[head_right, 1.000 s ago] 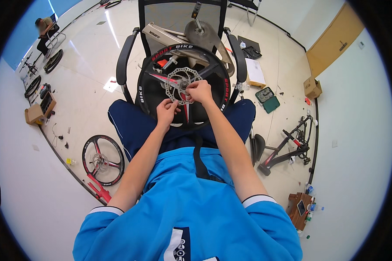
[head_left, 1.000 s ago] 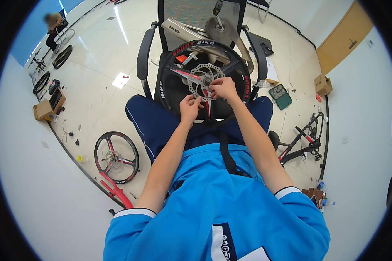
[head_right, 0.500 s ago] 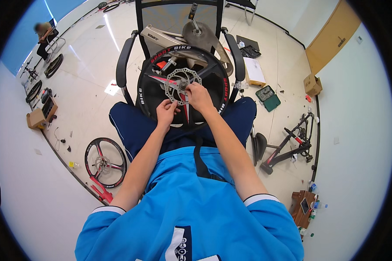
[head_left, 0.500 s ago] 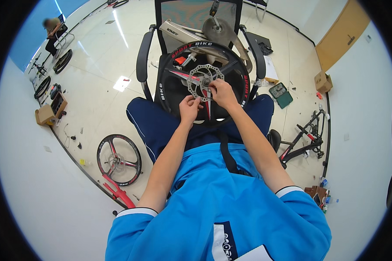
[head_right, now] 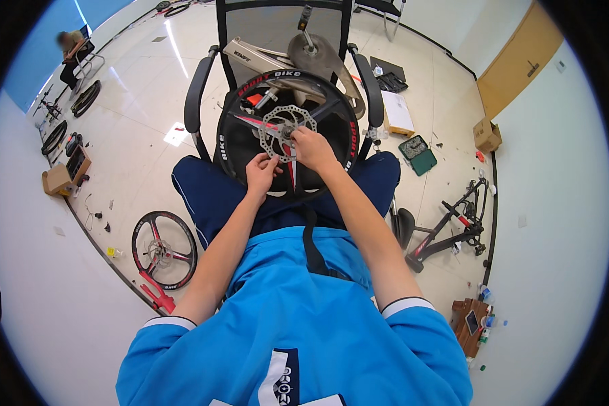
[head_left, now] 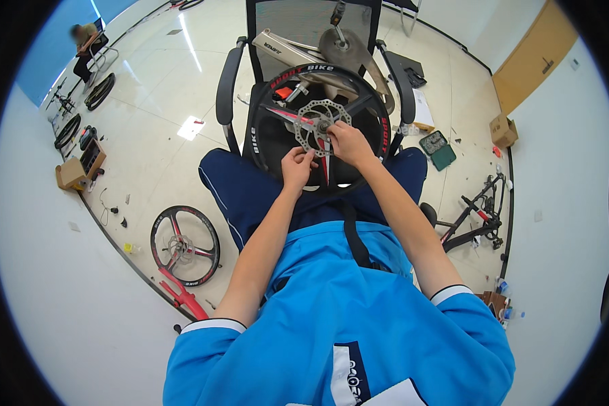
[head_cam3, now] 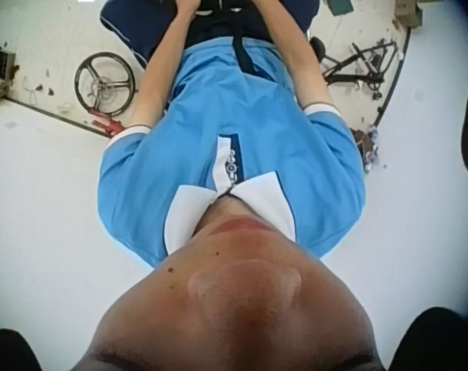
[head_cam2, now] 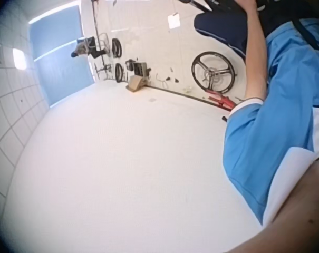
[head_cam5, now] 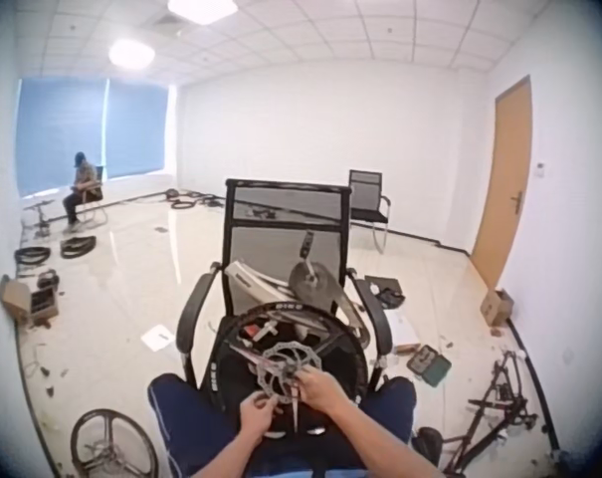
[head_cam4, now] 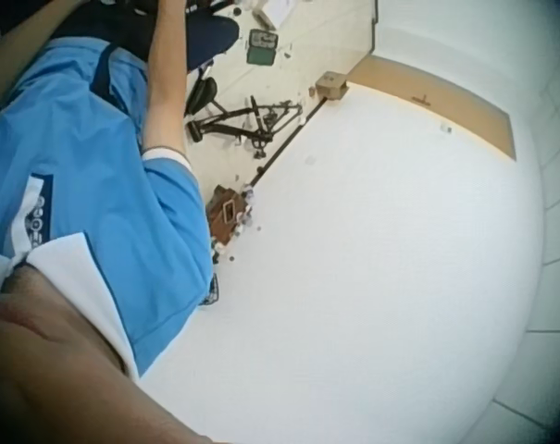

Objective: The person sits on the floor and installs a disc brake rotor onto a bicycle wheel hub, aligning the rotor and securing it with bolts. The person repeatedly tightens the bolts by hand to fasten the rotor to the hub.

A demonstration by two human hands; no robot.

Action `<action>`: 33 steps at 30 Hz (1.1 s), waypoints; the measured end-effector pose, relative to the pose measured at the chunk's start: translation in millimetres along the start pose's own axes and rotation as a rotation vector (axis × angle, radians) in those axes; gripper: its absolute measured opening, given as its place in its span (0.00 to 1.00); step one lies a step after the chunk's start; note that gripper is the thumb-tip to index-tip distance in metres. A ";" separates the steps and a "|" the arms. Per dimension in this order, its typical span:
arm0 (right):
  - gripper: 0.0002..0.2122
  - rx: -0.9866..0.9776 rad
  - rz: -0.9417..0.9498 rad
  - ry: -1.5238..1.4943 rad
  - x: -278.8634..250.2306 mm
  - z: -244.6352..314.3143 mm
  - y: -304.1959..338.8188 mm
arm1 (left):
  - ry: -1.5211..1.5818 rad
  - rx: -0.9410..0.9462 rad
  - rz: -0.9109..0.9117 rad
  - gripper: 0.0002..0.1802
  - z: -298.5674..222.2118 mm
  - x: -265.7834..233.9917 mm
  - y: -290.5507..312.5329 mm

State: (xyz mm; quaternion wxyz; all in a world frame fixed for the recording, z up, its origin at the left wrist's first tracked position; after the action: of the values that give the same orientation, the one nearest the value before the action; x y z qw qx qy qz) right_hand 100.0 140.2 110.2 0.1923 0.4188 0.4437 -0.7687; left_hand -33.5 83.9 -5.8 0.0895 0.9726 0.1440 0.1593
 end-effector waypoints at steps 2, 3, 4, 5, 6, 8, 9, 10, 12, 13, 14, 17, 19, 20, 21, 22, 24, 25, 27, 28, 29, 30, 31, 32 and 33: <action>0.05 0.016 -0.010 -0.004 1.0 0.1 1.0 | -0.008 0.001 0.000 0.11 0.4 0.1 1.6; 0.05 0.016 -0.017 -0.007 1.0 0.0 0.7 | 0.000 -0.005 -0.006 0.11 0.0 -0.3 0.5; 0.04 0.019 -0.022 -0.011 2.0 -0.5 2.6 | 0.005 -0.009 -0.005 0.11 -1.7 0.3 2.2; 0.04 0.018 -0.027 -0.011 3.3 -1.1 3.9 | 0.009 -0.013 -0.004 0.11 -3.5 1.0 3.8; 0.04 0.018 -0.032 -0.011 4.7 -1.9 4.7 | 0.013 -0.017 -0.003 0.11 -5.0 1.8 5.6; 0.04 0.015 -0.041 -0.003 5.1 -1.6 2.6 | 0.012 -0.009 0.001 0.11 -2.2 1.0 2.9; 0.04 0.016 -0.045 0.005 5.5 -1.2 1.7 | 0.010 -0.005 0.003 0.11 -0.8 0.5 1.6; 0.04 0.019 -0.048 0.012 5.9 -2.2 2.4 | 0.013 -0.007 0.002 0.11 -0.6 1.0 1.7; 0.04 0.019 -0.047 0.003 8.1 -2.9 3.9 | 0.017 -0.012 0.000 0.11 -0.7 0.7 2.1; 0.04 0.017 -0.048 0.000 7.7 -2.7 3.0 | 0.021 -0.018 0.004 0.11 -0.7 0.0 1.2; 0.04 0.012 -0.045 -0.011 6.8 -3.0 2.4 | 0.022 -0.013 0.008 0.11 -1.2 0.1 0.4; 0.04 -0.006 -0.034 -0.046 5.4 -2.3 4.0 | 0.013 -0.009 0.008 0.12 -0.7 0.2 2.2; 0.04 -0.037 -0.029 -0.065 3.4 -0.8 1.5 | -0.002 -0.008 -0.004 0.12 -1.4 -0.3 0.8; 0.04 -0.036 -0.025 -0.065 2.0 0.1 1.2 | 0.004 -0.004 0.001 0.12 -1.3 0.1 0.8; 0.04 -0.036 -0.021 -0.064 0.7 1.2 1.3 | 0.010 0.001 0.005 0.12 -1.0 0.3 1.0; 0.04 -0.034 -0.016 -0.065 0.6 2.3 2.5 | 0.016 0.003 0.008 0.12 -0.1 0.0 2.3; 0.04 -0.032 -0.019 -0.033 -0.6 2.2 2.0 | 0.023 0.000 0.015 0.12 0.0 -0.2 1.2; 0.05 -0.031 -0.022 -0.016 -1.2 1.5 1.8 | 0.027 -0.001 0.020 0.13 -0.1 0.3 0.2; 0.05 -0.008 -0.019 0.021 2.5 0.5 3.8 | 0.009 0.004 0.013 0.12 0.8 0.4 0.9; 0.05 0.004 -0.019 0.039 4.5 0.6 4.5 | -0.001 0.007 0.010 0.12 0.9 0.3 1.6; 0.05 -0.005 -0.026 0.061 5.3 1.5 4.5 | -0.001 0.004 0.010 0.12 0.9 0.3 1.6; 0.05 -0.014 -0.033 0.084 6.0 2.0 4.2 | -0.001 0.002 0.009 0.12 0.6 0.5 1.0; 0.06 -0.026 -0.040 0.106 6.0 3.8 2.6 | 0.000 0.000 0.007 0.12 0.3 0.1 0.3; 0.06 -0.010 -0.026 0.125 7.6 4.3 2.6 | 0.002 0.004 0.007 0.12 0.4 -0.3 0.7; 0.07 0.007 -0.011 0.144 9.3 5.4 3.6 | 0.003 0.007 0.008 0.11 0.8 -0.6 1.4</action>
State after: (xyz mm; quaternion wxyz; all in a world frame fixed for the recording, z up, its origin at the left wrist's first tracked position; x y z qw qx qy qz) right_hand 94.5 134.4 102.1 0.1541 0.4710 0.4562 -0.7391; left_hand -33.4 82.3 -6.4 0.0851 0.9732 0.1410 0.1607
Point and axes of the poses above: each hand's wrist, its own y-axis away from the middle knuckle, its own x-axis out of the palm, z = x × y, the point moved 7 cm from there along -y, towards the middle knuckle, and after that the axes turned 10 degrees about -x, right-handed, at the moved point
